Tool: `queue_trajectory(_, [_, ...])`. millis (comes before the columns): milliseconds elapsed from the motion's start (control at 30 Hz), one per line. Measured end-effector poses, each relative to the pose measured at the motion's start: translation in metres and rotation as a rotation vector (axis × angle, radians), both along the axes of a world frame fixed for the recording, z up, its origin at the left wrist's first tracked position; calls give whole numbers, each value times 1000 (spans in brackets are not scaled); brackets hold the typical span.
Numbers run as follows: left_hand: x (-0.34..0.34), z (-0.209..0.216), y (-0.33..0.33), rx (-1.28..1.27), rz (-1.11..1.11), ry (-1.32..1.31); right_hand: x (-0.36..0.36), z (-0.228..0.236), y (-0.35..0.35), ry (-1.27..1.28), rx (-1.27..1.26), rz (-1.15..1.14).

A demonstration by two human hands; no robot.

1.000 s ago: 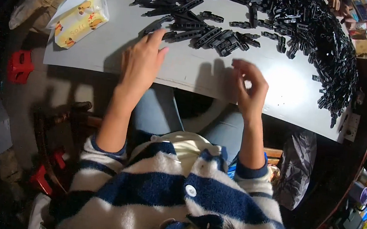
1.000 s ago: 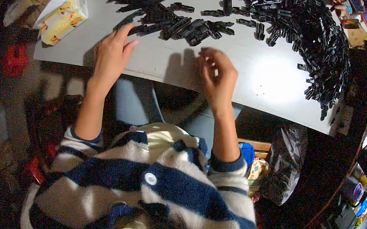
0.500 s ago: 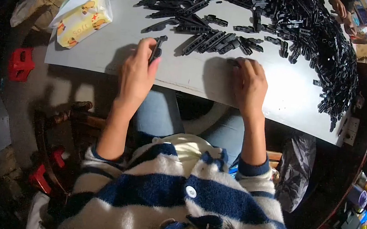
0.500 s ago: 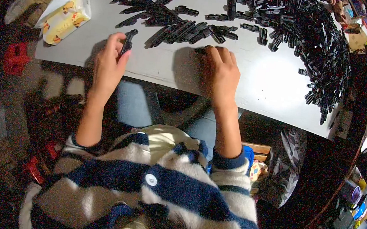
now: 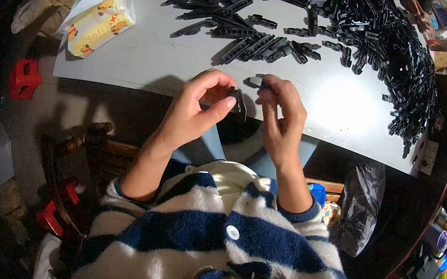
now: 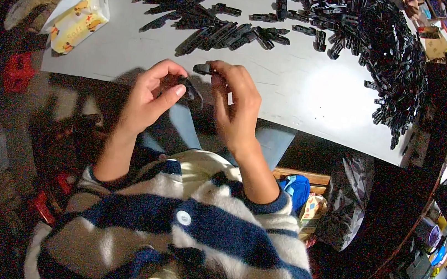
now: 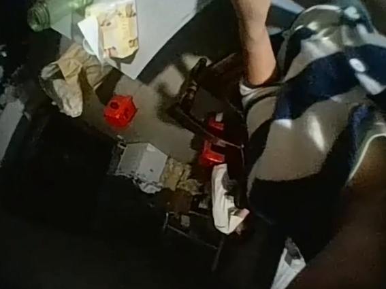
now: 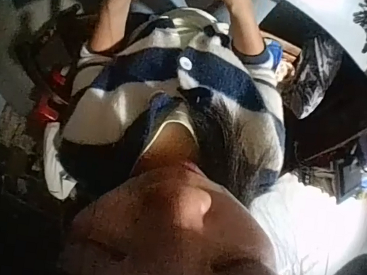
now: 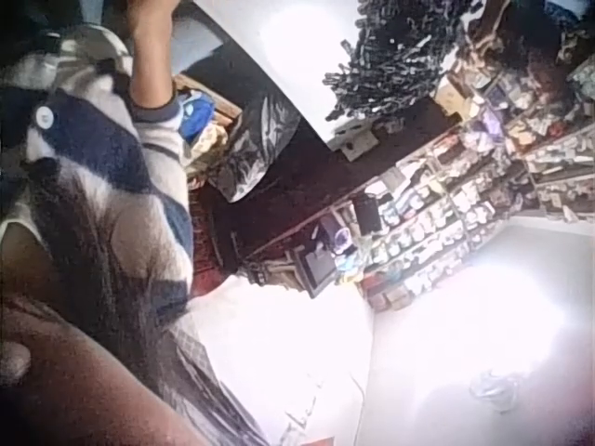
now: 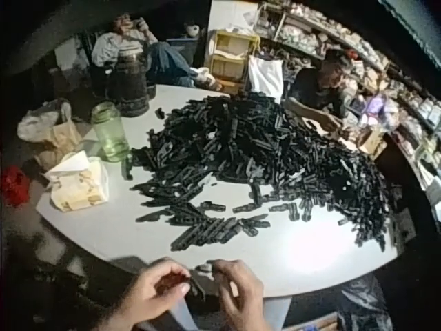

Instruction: Picking up small black plastic components from a pile on a table to inspect them.

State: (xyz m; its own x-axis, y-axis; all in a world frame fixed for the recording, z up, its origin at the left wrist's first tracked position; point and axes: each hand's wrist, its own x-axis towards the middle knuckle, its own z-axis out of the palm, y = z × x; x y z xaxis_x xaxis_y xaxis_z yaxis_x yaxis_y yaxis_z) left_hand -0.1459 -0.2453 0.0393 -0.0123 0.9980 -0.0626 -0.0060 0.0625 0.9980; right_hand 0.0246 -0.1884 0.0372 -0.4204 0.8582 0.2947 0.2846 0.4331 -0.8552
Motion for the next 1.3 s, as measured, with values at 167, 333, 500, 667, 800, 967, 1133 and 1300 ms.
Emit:
queue_trajectory(167, [11,1,4,-172,175,-435,-2,0,-14,393,-397,-152])
queue_trajectory(333, [15,6,3,-184,82,-273,11,13,-16,513,-605,-58])
queue_trajectory(500, [25,8,-2,110,-53,98,12,17,-22,449,-645,43])
queue_trajectory(667, [27,15,-3,144,-96,360,12,19,-22,378,-533,21])
queue_trajectory(800, [30,16,-4,190,-97,427,15,18,-21,264,-372,41])
queue_trajectory(967, [32,19,0,231,-66,439,17,13,-22,187,-305,-20])
queue_trajectory(1133, [34,16,-2,117,-44,138,7,7,-19,707,-745,114])
queue_trajectory(1300, [36,30,-4,67,-117,161,10,-4,-29,882,-773,124])
